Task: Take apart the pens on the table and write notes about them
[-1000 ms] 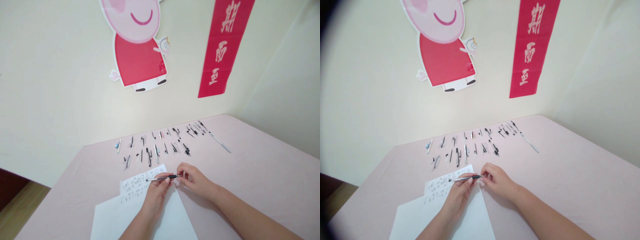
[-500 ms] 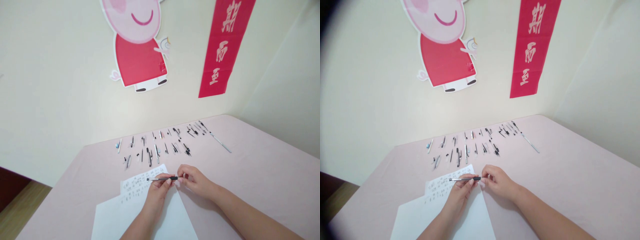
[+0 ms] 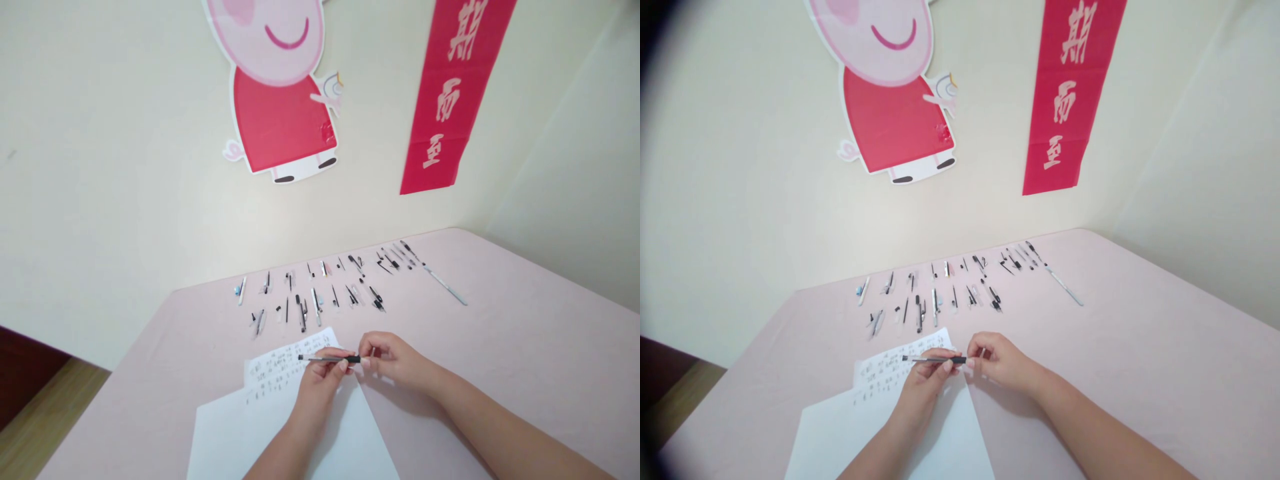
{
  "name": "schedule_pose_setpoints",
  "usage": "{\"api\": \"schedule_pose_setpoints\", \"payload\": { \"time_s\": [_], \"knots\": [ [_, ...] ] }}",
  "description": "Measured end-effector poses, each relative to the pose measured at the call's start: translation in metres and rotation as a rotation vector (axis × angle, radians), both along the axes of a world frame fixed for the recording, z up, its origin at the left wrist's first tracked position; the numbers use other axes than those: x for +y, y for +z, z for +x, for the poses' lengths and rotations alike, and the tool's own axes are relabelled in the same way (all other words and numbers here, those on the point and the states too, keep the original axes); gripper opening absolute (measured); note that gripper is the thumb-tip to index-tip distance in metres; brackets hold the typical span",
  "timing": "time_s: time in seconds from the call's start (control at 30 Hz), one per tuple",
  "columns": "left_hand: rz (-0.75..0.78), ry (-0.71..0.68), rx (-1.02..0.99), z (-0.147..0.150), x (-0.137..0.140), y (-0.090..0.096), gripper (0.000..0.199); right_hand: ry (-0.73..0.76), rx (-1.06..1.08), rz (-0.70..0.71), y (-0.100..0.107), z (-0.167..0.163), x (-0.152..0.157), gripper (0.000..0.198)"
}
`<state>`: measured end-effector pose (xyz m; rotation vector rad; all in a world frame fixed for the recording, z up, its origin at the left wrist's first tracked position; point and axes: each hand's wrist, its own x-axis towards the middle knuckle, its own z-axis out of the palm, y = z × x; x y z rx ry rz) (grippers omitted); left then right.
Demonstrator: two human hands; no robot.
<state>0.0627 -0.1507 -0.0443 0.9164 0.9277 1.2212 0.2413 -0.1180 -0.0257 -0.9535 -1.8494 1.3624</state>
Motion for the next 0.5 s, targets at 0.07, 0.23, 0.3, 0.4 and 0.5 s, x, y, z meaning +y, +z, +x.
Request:
{"api": "schedule_pose_setpoints", "payload": {
  "time_s": [0.07, 0.23, 0.3, 0.4, 0.5],
  "knots": [
    [0.017, -0.001, 0.01, -0.0001, 0.0007, -0.002, 0.021, -0.001, -0.017, 0.022, 0.0014, 0.0002, -0.0001, 0.041],
    [0.061, -0.025, 0.048, -0.0013, 0.0006, -0.0056, 0.019, 0.034, -0.011, 0.006, 0.0029, 0.0017, 0.0, 0.041],
    [0.07, -0.033, 0.057, -0.0018, -0.0002, -0.0061, 0.018, 0.044, -0.005, -0.018, 0.0028, 0.0024, -0.0001, 0.04],
    [0.076, -0.032, 0.063, -0.0019, -0.0014, -0.0059, 0.019, 0.053, 0.007, -0.063, 0.0029, 0.0026, -0.0008, 0.04],
    [0.077, -0.008, 0.071, -0.0011, -0.0015, -0.004, 0.02, 0.041, 0.003, -0.068, 0.0031, 0.0012, -0.0014, 0.04]
  ]
}}
